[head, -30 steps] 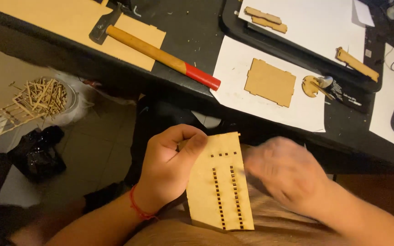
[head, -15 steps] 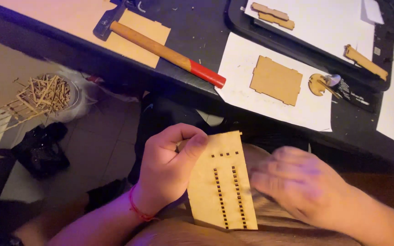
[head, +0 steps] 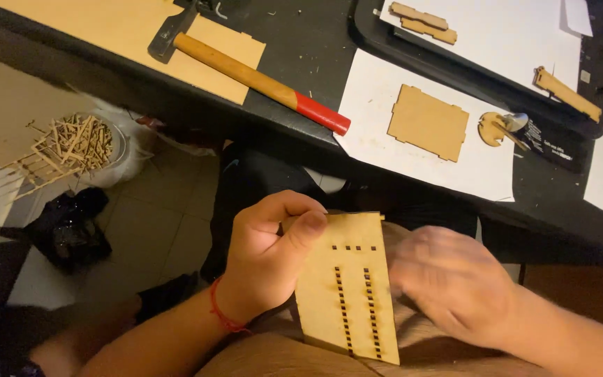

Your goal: Cleaning and finishing laser-cut wooden pieces using a small tool and hammer for assembly.

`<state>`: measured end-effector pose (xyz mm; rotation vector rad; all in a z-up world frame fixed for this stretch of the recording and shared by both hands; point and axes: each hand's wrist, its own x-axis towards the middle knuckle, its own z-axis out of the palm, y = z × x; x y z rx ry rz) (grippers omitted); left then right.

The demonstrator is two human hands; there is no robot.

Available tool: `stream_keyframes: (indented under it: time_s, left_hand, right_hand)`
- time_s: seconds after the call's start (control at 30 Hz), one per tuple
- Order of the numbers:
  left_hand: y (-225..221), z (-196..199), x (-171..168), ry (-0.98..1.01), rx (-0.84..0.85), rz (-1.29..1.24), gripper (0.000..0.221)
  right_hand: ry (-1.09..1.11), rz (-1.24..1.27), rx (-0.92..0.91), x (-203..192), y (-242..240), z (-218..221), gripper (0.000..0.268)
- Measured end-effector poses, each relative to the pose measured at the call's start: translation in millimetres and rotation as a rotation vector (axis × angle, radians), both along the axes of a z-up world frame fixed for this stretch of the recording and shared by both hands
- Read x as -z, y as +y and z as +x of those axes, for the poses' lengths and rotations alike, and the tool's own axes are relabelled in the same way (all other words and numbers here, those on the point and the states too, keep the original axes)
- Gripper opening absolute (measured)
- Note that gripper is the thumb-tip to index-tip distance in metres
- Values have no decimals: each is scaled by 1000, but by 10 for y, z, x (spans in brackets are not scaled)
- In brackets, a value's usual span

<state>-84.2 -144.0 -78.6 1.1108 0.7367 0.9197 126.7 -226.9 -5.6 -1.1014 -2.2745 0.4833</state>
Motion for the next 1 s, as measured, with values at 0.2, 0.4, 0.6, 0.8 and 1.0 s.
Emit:
stream_keyframes:
  time_s: [0.2,0.4,0.6,0.8,1.0]
  left_hand:
    - [17,-11,-58,-26,32,11,18]
    - [26,-8,-73,110,9,59,14]
    - [64,-50,-199,219,13,163,11]
    - [65,-50,-280,343,26,242,15]
    - [98,-48,-296,338,-11,205,15]
  right_hand:
    - [-120,80,-6,-159,31,114,31]
    - [-223,39,28,-237,130,113,33]
    - [-304,-38,-54,-412,0,191,33]
    - [-565,81,79,-572,236,178,34]
    - [-525,43,-115,-399,21,156,32]
